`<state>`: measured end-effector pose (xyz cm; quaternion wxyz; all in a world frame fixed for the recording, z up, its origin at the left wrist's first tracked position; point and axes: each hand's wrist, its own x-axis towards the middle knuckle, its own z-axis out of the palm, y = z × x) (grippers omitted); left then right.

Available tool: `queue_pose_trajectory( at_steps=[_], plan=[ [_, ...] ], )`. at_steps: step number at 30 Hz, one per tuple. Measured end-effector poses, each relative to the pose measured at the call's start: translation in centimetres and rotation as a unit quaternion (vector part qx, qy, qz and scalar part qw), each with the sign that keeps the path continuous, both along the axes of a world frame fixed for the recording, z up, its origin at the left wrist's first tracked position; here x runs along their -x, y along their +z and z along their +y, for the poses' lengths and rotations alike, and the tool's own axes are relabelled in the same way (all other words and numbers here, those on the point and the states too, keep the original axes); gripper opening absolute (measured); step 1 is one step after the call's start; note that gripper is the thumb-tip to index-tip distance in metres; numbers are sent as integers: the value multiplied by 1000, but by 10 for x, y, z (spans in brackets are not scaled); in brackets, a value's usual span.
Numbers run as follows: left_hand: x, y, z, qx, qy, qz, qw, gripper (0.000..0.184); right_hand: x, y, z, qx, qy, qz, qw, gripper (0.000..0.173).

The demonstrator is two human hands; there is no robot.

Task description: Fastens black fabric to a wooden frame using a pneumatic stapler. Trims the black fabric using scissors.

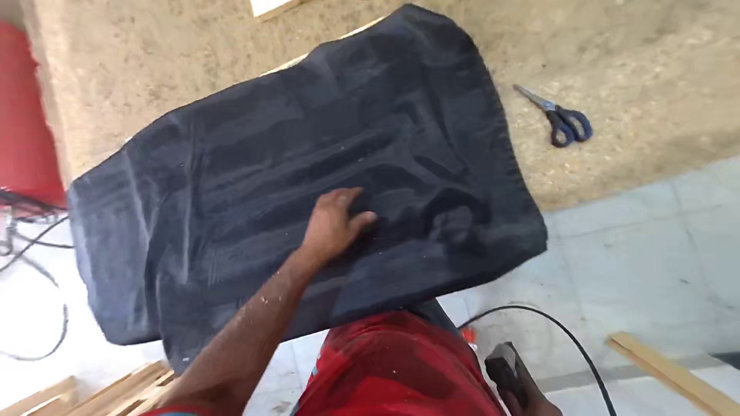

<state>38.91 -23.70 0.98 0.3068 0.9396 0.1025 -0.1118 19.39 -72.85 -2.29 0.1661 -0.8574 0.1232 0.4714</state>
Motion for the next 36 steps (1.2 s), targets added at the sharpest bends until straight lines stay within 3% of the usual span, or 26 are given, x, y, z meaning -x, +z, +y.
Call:
queue_pose_trajectory(
  at_steps=[2, 4, 6, 9, 14, 21, 26, 29, 36],
  plan=[
    [-2, -46, 16, -92, -13, 37, 995, 72, 4, -2, -6, -2, -27, -20, 999, 74],
    [3, -70, 20, -126, -39, -10, 991, 62, 8, -2, -8, 6, -55, -31, 998, 70],
    [5, -76, 19, -102, -24, -51, 993, 47, 8, 2, -5, 17, -79, -24, 996, 67],
    [-2, -77, 20, -54, 15, -81, 995, 31, 13, 3, -1, 18, -88, -28, 996, 64],
    [-15, -76, 29, -40, -24, -108, 993, 28, 16, 0, 6, 10, -83, -11, 996, 65],
    [-31, -75, 45, -92, -75, -74, 990, 36, 9, 7, 18, 32, -67, 51, 996, 68],
    [-43, -74, 49, -99, -112, -83, 985, 41, 2, 22, 20, 46, -69, 46, 996, 69],
    [-42, -63, 60, -124, -102, -40, 986, 49, 11, 22, 18, 46, -44, 41, 997, 69],
    [28, -45, 110, -149, -157, 25, 976, 70, 12, 33, 36, -45, -51, 53, 996, 46]
  ],
)
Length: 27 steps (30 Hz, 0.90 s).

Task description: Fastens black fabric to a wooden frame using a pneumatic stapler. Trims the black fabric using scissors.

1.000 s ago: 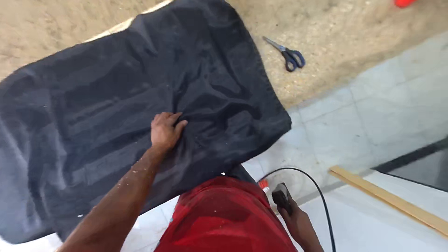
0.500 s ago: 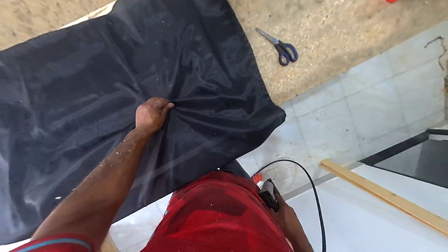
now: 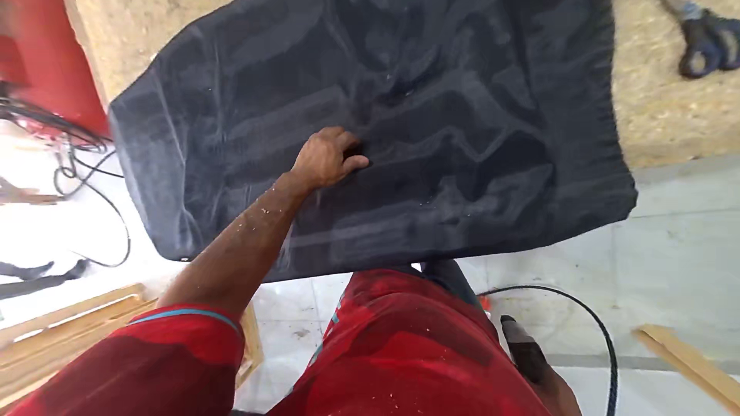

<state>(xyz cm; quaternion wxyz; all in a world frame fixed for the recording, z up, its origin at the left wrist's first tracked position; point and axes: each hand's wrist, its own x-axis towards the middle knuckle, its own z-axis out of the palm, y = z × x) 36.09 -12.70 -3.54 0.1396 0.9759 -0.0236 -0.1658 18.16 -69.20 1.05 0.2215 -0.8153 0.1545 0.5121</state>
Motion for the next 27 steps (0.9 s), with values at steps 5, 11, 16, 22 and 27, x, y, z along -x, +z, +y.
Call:
queue_pose_trajectory(
  at_steps=[5, 11, 16, 22, 27],
  plan=[
    [52, -25, 19, 43, 80, -89, 992, 41, 42, -20, 14, -3, -24, -27, 999, 51],
    [28, -29, 31, 71, 42, -90, 992, 41, 79, -7, 100, 24, -84, -62, 994, 55],
    [11, -26, 61, 79, -84, -57, 992, 49, 99, 12, 179, -38, -111, -97, 988, 56],
    [-5, -33, 70, 106, -146, -47, 982, 54, 79, 48, 260, -74, -43, -158, 984, 46],
    [-9, -43, 74, 142, -121, -59, 981, 51, 48, 48, 300, -93, -19, -170, 981, 43]
  ],
)
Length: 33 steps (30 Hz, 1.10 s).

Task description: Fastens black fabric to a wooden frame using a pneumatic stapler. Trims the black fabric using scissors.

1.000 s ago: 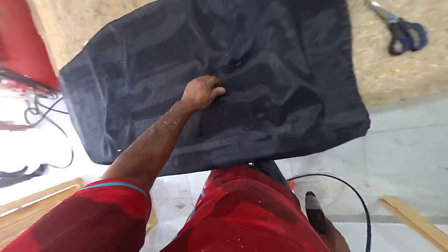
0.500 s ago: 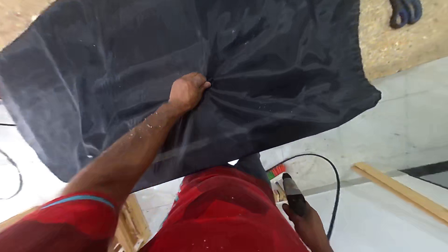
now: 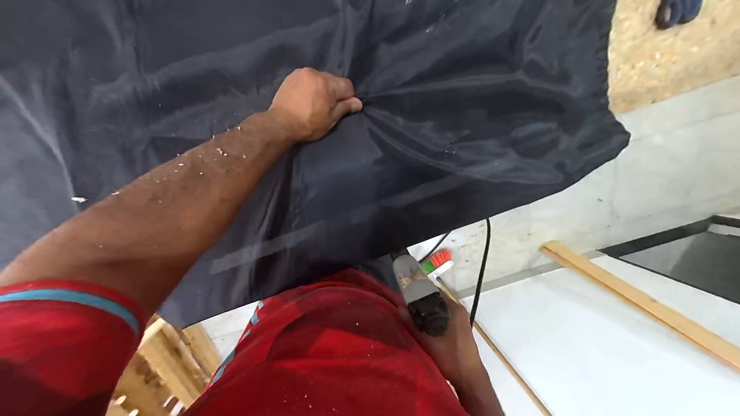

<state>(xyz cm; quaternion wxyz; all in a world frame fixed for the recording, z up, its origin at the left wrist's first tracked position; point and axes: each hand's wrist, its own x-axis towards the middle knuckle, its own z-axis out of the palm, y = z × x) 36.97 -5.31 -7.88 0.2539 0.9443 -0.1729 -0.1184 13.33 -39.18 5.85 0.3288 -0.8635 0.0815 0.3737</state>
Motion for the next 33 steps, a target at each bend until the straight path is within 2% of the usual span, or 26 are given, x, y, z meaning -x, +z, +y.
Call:
queue_pose_trajectory(
  at_steps=[4, 9, 20, 33],
  plan=[
    [0, 0, 1, -4, 2, 6, 1000, 51, -13, -14, 17, -27, -35, -6, 999, 39],
    [1, -5, 2, 5, 6, -8, 1000, 53, -22, -23, 25, -14, -36, 30, 999, 37],
    [0, -8, 3, 3, 1, -12, 1000, 53, -24, -27, 28, 12, -24, 34, 999, 40],
    [0, -6, 2, -7, 1, -2, 1000, 52, -28, -24, 35, 30, -20, 46, 998, 34]
  ],
)
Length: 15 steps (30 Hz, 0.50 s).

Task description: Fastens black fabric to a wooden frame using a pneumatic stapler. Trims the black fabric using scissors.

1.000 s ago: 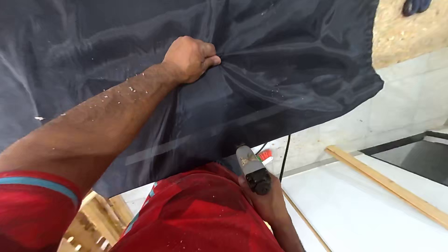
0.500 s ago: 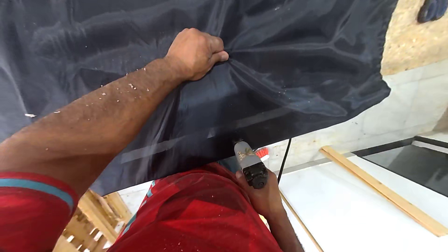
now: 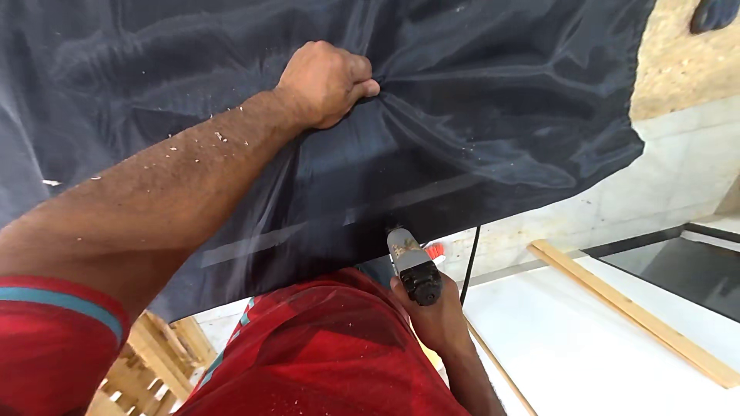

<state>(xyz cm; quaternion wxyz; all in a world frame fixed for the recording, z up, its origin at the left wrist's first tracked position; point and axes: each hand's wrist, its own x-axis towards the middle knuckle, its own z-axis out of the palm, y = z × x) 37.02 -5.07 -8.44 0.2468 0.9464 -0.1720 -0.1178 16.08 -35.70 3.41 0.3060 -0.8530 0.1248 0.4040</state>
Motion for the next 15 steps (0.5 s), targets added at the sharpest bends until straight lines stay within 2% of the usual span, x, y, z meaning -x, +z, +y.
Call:
queue_pose_trajectory(
  at_steps=[8, 11, 15],
  plan=[
    [0, 2, -1, -5, 0, 0, 1000, 51, -2, 1, 5, 10, -8, 16, 1000, 30],
    [2, 7, -3, -11, 7, 17, 1000, 50, 14, 8, -6, -53, -36, -50, 997, 47],
    [13, 25, 10, -31, 47, 62, 997, 59, 50, 25, -27, -100, -102, -114, 983, 48]
  ],
)
